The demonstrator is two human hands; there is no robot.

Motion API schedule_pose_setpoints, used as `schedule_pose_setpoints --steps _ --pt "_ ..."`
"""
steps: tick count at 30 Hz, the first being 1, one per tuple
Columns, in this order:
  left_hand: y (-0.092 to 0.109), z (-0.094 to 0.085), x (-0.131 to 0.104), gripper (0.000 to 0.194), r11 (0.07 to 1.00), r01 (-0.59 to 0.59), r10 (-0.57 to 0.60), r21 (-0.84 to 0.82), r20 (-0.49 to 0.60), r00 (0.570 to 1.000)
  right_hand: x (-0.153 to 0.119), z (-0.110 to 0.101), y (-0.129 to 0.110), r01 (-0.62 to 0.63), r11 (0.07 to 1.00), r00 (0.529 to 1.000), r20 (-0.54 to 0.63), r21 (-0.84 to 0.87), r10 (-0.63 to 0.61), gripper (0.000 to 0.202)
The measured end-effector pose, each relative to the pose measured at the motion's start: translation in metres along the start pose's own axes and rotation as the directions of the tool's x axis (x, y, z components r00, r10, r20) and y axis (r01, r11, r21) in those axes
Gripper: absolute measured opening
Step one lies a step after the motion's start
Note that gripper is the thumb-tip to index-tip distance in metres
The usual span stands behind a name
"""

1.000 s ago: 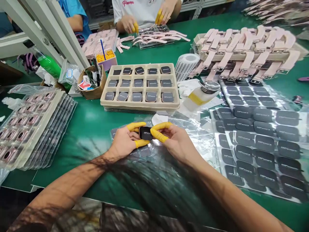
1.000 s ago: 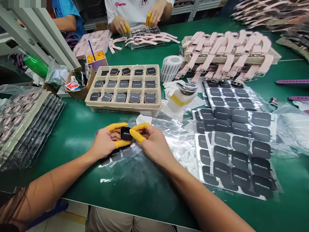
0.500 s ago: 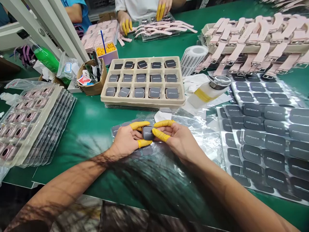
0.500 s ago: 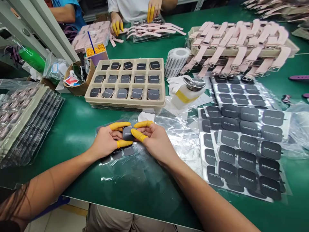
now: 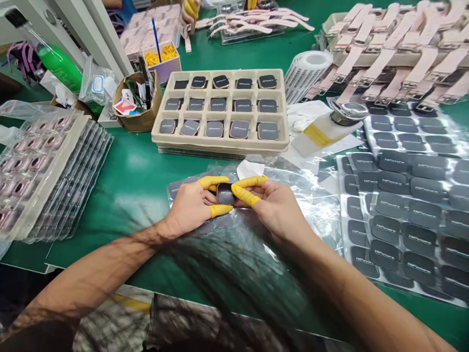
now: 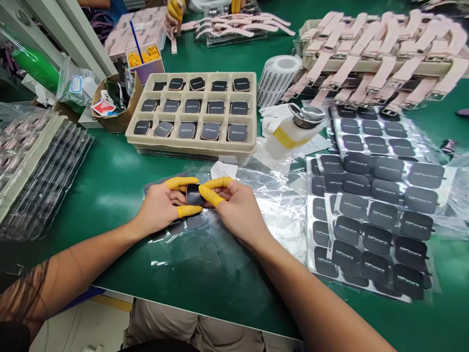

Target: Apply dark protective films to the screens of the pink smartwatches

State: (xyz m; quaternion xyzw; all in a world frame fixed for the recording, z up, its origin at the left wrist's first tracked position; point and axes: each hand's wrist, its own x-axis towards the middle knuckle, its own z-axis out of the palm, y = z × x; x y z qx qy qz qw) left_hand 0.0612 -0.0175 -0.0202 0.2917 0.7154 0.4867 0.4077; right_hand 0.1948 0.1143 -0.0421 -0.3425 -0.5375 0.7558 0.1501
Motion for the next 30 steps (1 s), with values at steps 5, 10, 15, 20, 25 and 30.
schedule_pose_setpoints --steps 5,10,15,20,25,30 --pt "-0.0008 0.0002 0.0001 0.063 1.0 0.006 -0.006 0.0 0.002 1.0 0.0001 -0.001 0.0003 -0.007 0.999 1.0 0.002 -0.031 0.007 0.049" --pt "-0.0012 -0.0005 0.0012 0.063 1.0 -0.006 0.006 0.001 0.028 1.0 0.0005 -0.0011 0.003 0.004 1.0 1.0 -0.021 -0.029 -0.005 0.047" --pt "-0.0027 -0.0015 0.0029 0.063 1.0 -0.007 0.006 0.025 0.022 1.0 -0.0004 -0.0001 0.004 0.004 1.0 1.0 -0.028 -0.015 -0.004 0.045" --pt "-0.0028 -0.0017 0.0018 0.061 0.999 -0.016 0.015 0.044 0.03 0.999 -0.0009 -0.0003 0.0039 0.004 1.0 1.0 -0.03 -0.024 -0.005 0.043" --pt "-0.0033 -0.0013 0.0013 0.062 0.999 -0.028 0.027 0.034 0.021 0.999 -0.0016 0.0008 0.0033 0.006 1.0 0.999 -0.031 -0.013 -0.007 0.042" --pt "-0.0029 -0.0007 0.0009 0.06 1.0 -0.018 0.018 0.021 0.008 1.0 -0.0036 0.003 0.0015 0.013 1.0 0.999 -0.029 -0.028 -0.014 0.044"
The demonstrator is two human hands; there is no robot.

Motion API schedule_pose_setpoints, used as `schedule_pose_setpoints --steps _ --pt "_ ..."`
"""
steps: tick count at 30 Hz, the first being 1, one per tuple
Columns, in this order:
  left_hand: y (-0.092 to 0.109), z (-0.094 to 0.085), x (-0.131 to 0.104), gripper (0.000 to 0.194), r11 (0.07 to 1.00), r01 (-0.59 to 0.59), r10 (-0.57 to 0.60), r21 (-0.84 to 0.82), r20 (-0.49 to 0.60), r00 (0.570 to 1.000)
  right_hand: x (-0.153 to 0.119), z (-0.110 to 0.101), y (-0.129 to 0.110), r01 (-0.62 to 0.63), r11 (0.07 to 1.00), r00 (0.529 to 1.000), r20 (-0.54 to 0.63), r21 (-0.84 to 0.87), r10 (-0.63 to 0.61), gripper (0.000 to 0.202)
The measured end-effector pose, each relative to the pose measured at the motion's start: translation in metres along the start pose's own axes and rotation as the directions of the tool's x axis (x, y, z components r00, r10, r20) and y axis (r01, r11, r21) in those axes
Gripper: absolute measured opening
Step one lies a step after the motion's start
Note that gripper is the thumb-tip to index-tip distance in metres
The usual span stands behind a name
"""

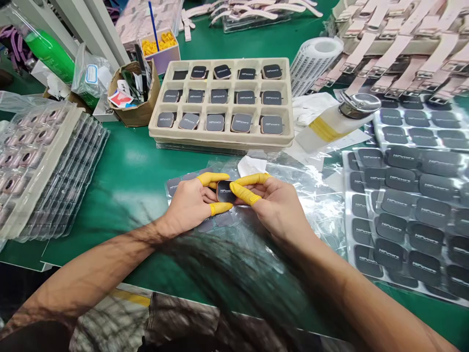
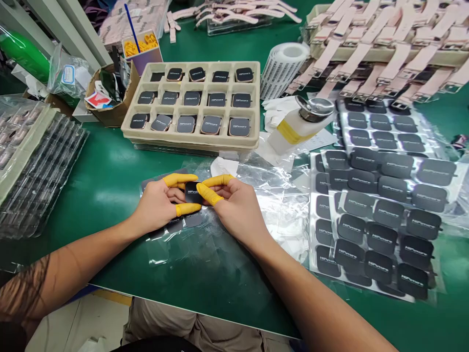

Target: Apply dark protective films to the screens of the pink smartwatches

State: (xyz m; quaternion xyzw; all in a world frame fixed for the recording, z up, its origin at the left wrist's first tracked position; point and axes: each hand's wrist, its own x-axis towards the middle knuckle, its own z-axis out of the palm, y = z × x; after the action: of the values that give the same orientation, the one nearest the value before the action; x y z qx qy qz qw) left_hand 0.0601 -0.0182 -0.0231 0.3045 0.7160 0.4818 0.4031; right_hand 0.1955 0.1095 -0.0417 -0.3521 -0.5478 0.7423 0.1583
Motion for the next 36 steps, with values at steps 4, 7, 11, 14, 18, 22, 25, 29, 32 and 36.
schedule_pose_setpoints --steps 4,7,11,14,18,22,25,29,32,36 --pt "-0.0002 -0.0002 -0.0001 0.06 1.0 -0.008 0.008 0.023 -0.01 1.0 -0.0008 0.0004 -0.0011 -0.003 1.0 1.0 -0.006 -0.002 0.003 0.046" --pt "-0.0009 -0.0004 0.0004 0.061 1.0 -0.011 0.011 0.024 -0.006 1.0 -0.0005 -0.0002 -0.0014 -0.008 1.0 1.0 -0.01 0.0 0.008 0.049" --pt "-0.0013 -0.0005 0.0009 0.063 1.0 -0.008 0.008 0.027 0.002 1.0 0.0008 -0.0009 -0.0003 -0.006 1.0 1.0 -0.008 -0.001 0.006 0.053" --pt "-0.0013 -0.0006 0.0008 0.064 1.0 -0.005 0.005 0.027 0.004 1.0 0.002 -0.0015 0.0021 -0.004 1.0 1.0 -0.006 0.001 0.004 0.054" --pt "-0.0014 -0.001 0.0008 0.063 0.999 -0.008 0.008 0.05 0.006 1.0 0.0029 -0.0029 0.0046 0.007 1.0 1.0 -0.003 0.003 -0.007 0.051" --pt "-0.0015 -0.0017 0.0012 0.064 0.998 -0.006 0.005 0.065 0.022 1.0 0.0024 -0.0028 0.0029 0.01 1.0 1.0 0.002 0.011 -0.01 0.049" --pt "-0.0014 -0.0022 0.0013 0.064 0.997 -0.007 0.005 0.072 0.03 1.0 0.0019 -0.002 0.0012 0.008 1.0 1.0 -0.001 0.004 -0.008 0.049" --pt "-0.0011 -0.0028 0.0013 0.064 0.997 -0.012 0.01 0.078 0.025 1.0 0.0013 -0.0028 0.0019 0.01 1.0 1.0 0.005 -0.016 -0.01 0.047" --pt "-0.0009 -0.0028 0.0016 0.064 0.996 -0.018 0.016 0.086 0.024 1.0 0.001 -0.0042 0.0034 0.007 1.0 1.0 0.005 -0.023 -0.007 0.046" --pt "-0.0009 -0.0027 0.0018 0.064 0.996 -0.011 0.009 0.084 0.023 1.0 0.0011 -0.0038 0.0037 0.003 1.0 1.0 -0.012 -0.017 -0.003 0.046"
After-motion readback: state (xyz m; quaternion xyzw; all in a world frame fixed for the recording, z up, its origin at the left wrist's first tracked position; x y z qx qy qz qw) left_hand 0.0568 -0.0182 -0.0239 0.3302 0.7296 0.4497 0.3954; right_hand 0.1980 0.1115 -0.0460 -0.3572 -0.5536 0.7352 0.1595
